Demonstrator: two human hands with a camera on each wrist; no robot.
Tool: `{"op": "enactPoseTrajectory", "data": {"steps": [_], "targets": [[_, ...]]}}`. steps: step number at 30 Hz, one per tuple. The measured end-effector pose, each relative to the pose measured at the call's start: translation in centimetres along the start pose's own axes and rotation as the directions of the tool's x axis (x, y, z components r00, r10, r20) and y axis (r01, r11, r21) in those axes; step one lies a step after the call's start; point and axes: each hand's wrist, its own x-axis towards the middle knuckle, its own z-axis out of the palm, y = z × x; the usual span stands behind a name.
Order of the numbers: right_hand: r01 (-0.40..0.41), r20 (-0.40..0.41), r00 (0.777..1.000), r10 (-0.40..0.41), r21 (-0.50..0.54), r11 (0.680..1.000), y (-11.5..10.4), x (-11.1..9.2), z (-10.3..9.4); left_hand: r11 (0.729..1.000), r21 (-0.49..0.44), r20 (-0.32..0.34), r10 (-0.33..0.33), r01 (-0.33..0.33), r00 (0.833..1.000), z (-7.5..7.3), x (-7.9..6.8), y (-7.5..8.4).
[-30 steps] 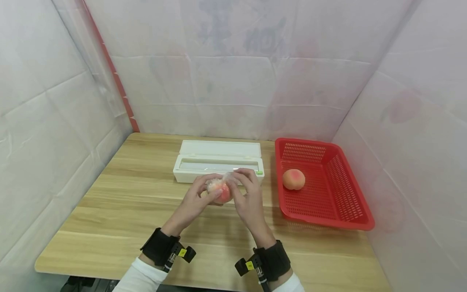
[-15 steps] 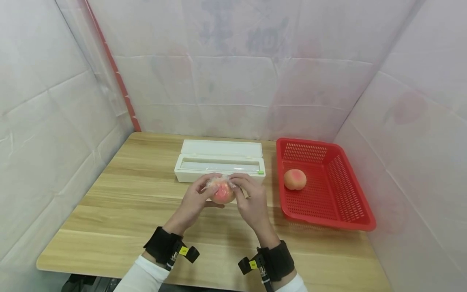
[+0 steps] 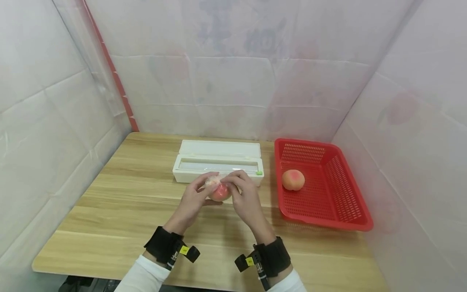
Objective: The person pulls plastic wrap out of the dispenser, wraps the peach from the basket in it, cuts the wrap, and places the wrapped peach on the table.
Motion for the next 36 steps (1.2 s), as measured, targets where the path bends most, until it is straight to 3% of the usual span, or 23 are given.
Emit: {"op": "enactPoseTrajectory", "data": {"steps": [6, 10, 15, 19, 20, 22, 24, 26, 28, 31, 34, 36], "targets": [[0.073, -0.038, 0.997, -0.072, 0.024, 0.997, 1.0, -1.3, 0.4, 0.992, -0.122, -0.027, -0.029, 0.026, 0.999, 0.0, 0.0, 0.1], [0.169, -0.093, 0.982, -0.167, 0.013, 0.986, 1.8, -2.4, 1.2, 0.97, -0.238, -0.016, -0.058, 0.052, 0.998, 0.1, -0.1, 0.2], [0.305, -0.065, 0.944, -0.323, -0.201, 0.931, 2.4, -3.7, 2.8, 0.94, -0.333, -0.033, -0.089, 0.073, 0.996, 0.2, -0.2, 0.6], [0.338, 0.022, 0.935, -0.353, -0.35, 0.874, 2.3, -4.6, 3.7, 0.957, -0.282, -0.064, -0.085, 0.064, 0.994, 0.4, -0.1, 0.7], [0.334, 0.044, 0.939, -0.341, -0.347, 0.877, 2.2, -4.7, 3.7, 0.961, -0.269, -0.07, -0.083, 0.062, 0.994, 0.4, 0.0, 0.6], [0.298, 0.082, 0.955, -0.286, -0.262, 0.918, 1.8, -4.8, 3.5, 0.962, -0.265, -0.079, -0.088, 0.064, 0.993, 0.4, 0.0, 0.4], [0.213, 0.074, 0.976, -0.205, -0.113, 0.971, 1.4, -4.8, 3.0, 0.958, -0.281, -0.081, -0.092, 0.066, 0.992, 0.3, 0.0, 0.3], [0.095, 0.036, 0.995, -0.096, 0.032, 0.995, 0.8, -4.5, 2.4, 0.955, -0.289, -0.074, -0.089, 0.064, 0.993, 0.3, 0.0, 0.2], [-0.005, -0.009, 1.0, 0.006, 0.127, 0.992, 0.5, -3.9, 1.8, 0.958, -0.281, -0.055, -0.076, 0.058, 0.996, 0.2, -0.1, 0.2], [-0.126, 0.005, 0.992, 0.126, 0.134, 0.983, 0.2, -2.7, 1.7, 0.969, -0.245, -0.029, -0.054, 0.045, 0.998, 0.2, -0.2, 0.2], [-0.18, 0.085, 0.982, 0.171, 0.121, 0.976, 0.5, -2.0, 2.2, 0.976, -0.214, 0.001, -0.031, 0.03, 1.0, 0.3, -0.4, 0.1], [-0.175, 0.115, 0.98, 0.161, 0.127, 0.976, 0.7, -1.8, 2.6, 0.978, -0.209, 0.015, -0.019, 0.022, 1.0, 0.4, -0.6, 0.1]]}}
